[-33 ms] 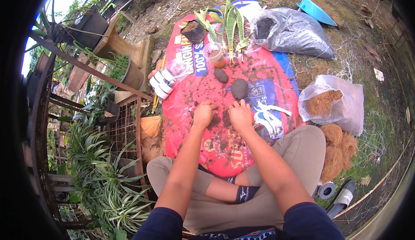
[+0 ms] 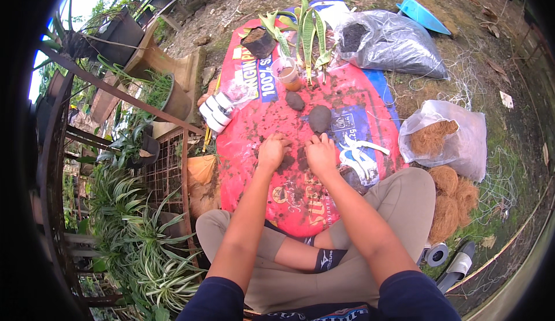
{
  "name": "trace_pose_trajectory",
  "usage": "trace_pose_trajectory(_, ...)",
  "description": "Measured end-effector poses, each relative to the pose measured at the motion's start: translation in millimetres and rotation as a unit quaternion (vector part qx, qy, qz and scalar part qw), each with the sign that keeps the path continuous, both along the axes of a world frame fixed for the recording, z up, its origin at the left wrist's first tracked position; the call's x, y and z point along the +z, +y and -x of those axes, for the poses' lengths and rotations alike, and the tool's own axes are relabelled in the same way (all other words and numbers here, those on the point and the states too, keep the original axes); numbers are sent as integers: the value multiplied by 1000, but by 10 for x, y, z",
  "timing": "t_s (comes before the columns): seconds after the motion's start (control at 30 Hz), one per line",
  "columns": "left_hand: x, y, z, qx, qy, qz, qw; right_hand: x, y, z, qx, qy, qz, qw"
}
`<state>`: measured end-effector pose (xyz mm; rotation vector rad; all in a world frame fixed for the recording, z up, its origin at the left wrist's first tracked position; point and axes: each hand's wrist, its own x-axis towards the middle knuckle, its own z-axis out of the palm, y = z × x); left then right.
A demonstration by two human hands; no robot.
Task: The person sits on the ground and uses their hands to break apart and mix soil on a red tarp. They handle small plant cuttings and soil clumps, repeatedly crumbling and combining them.
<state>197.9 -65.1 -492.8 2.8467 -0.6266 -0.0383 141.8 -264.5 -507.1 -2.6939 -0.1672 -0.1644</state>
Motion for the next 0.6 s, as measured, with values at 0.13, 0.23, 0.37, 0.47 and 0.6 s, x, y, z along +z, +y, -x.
trace_pose_trajectory(0.13, -60, 19, -55, -31, -36, -8, 999, -12, 24, 0, -10, -8, -3, 1000)
trace_pose_trajectory(0.23, -65, -49, -93, -2, -34, 34, 999, -43, 3, -19, -17, -15, 3, 1000)
trace_pose_trajectory(0.37, 17, -177, -204, -62, -38, 43, 996, -25, -28, -111, -22, -13, 11, 1000)
trace_pose_trajectory(0.47, -14, -242, -225, -100, -50, 31, 993, -28, -25, -118, -23, -14, 23, 999)
trace_pose_trajectory(0.6, -82, -249, -265, -125, -52, -55, 989, -10, 2, -111, -18, -14, 26, 999)
